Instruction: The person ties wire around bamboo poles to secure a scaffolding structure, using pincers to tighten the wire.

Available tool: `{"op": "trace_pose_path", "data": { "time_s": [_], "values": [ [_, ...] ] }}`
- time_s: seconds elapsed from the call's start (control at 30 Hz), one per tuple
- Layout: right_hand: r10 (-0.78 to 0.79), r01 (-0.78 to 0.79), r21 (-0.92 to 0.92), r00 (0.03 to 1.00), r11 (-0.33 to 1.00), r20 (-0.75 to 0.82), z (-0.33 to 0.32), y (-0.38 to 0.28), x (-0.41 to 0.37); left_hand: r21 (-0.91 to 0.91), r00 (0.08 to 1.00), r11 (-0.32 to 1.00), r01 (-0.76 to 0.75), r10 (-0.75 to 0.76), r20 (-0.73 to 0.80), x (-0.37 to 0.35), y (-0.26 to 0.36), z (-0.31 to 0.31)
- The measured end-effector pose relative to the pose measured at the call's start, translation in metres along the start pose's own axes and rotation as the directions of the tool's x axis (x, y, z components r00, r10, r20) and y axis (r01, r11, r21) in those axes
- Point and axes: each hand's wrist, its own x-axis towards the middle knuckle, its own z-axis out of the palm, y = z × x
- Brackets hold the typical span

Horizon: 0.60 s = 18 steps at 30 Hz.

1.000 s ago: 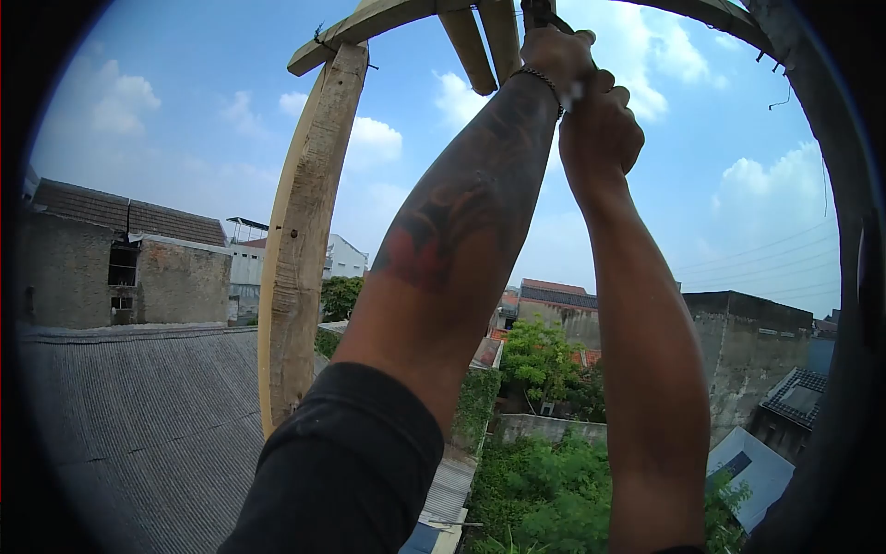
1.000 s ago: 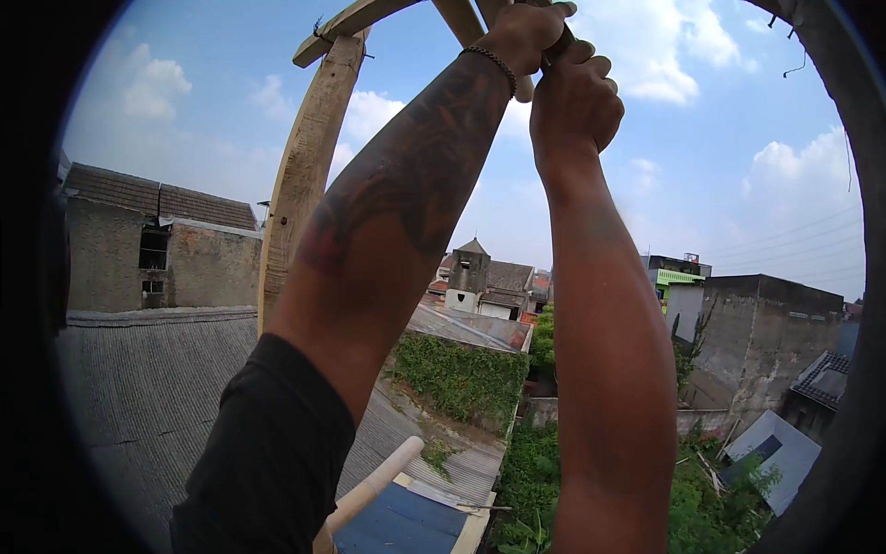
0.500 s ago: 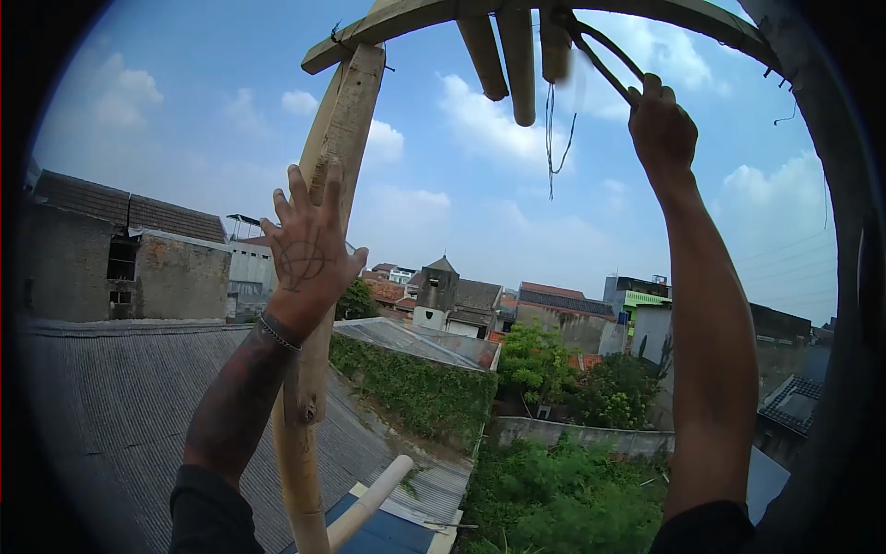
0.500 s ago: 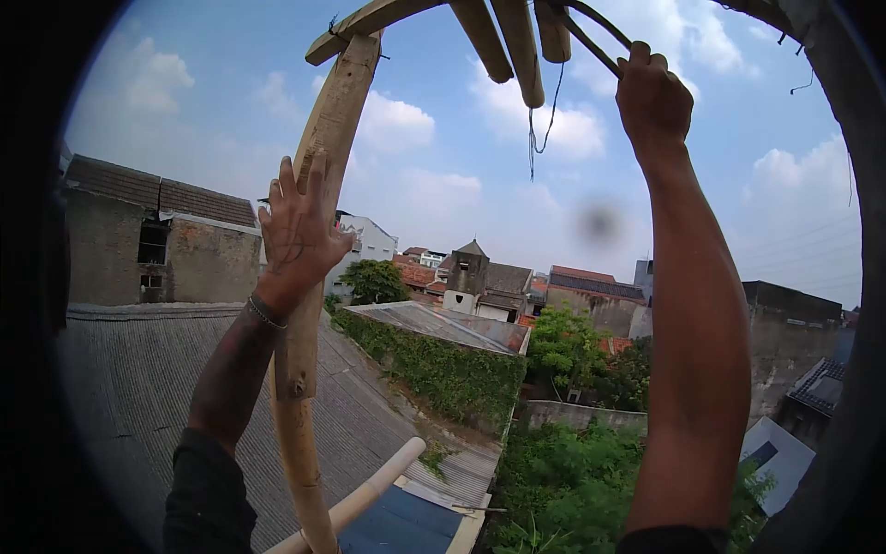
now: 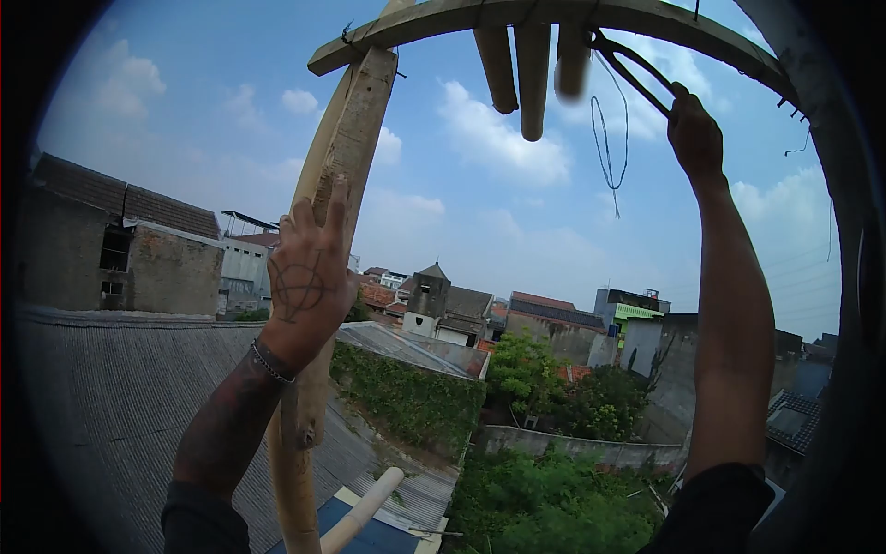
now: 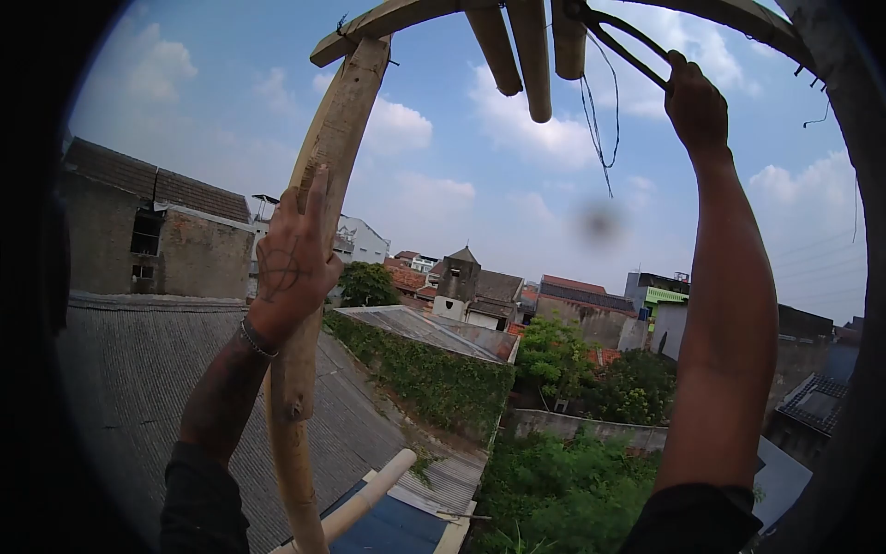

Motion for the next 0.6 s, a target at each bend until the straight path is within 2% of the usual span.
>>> {"op": "trace_pose_path", "data": {
  "time_s": [0.1, 0.2, 0.27, 0.3, 0.33, 0.37, 0.4, 0.43, 0.5, 0.53, 0.57, 0.6],
  "values": [
    [-0.023, 0.012, -0.088, 0.992, 0.996, -0.122, 0.006, -0.002, -0.005, -0.001, 1.0, 1.0, 0.015, -0.015, 0.014, -0.001, 0.0, 0.0],
    [0.055, -0.082, -0.172, 0.986, 0.982, -0.155, -0.023, -0.026, -0.01, 0.019, 1.0, 1.0, 0.022, -0.022, 0.003, 0.001, 0.001, -0.001],
    [0.2, -0.188, -0.106, 0.972, 0.977, 0.126, -0.045, -0.045, -0.008, 0.025, 1.0, 0.999, 0.021, -0.021, 0.008, 0.002, 0.002, -0.001],
    [0.256, -0.242, -0.085, 0.927, 0.967, 0.273, -0.053, -0.048, -0.009, 0.015, 1.0, 1.0, 0.025, -0.025, 0.017, 0.002, 0.001, 0.0],
    [0.204, -0.224, 0.079, 0.957, 0.971, 0.208, -0.047, -0.05, -0.014, 0.008, 0.999, 1.0, 0.024, -0.024, 0.029, 0.002, 0.001, 0.0],
    [0.195, -0.392, 0.364, 0.859, 0.845, 0.473, -0.056, -0.05, -0.015, 0.007, 0.999, 1.0, 0.03, -0.031, 0.036, 0.003, 0.001, -0.001],
    [0.269, -0.633, 0.45, 0.722, 0.63, 0.637, -0.079, -0.069, -0.008, 0.005, 0.998, 0.999, 0.039, -0.04, 0.04, 0.004, 0.003, -0.002],
    [0.268, -0.819, 0.451, 0.551, 0.354, 0.79, -0.098, -0.094, -0.004, 0.001, 0.997, 0.999, 0.051, -0.051, 0.049, 0.003, 0.003, -0.002],
    [0.101, -0.85, 0.517, 0.508, -0.102, 0.855, -0.116, -0.128, -0.003, 0.133, 0.999, 0.991, 0.014, -0.007, -0.05, 0.001, 0.0, 0.005],
    [0.02, -0.819, 0.501, 0.517, -0.28, 0.856, -0.11, -0.135, -0.002, 0.198, 0.995, 0.98, -0.001, 0.021, -0.098, 0.001, 0.0, 0.007],
    [-0.059, -0.771, 0.448, 0.527, -0.453, 0.848, -0.102, -0.142, -0.006, 0.137, 0.988, 0.99, -0.041, 0.061, -0.139, 0.004, 0.008, 0.001],
    [-0.108, -0.74, 0.406, 0.537, -0.537, 0.836, -0.1, -0.147, -0.004, 0.081, 0.976, 0.993, -0.085, 0.1, -0.192, 0.015, 0.023, -0.01]
  ]
}}
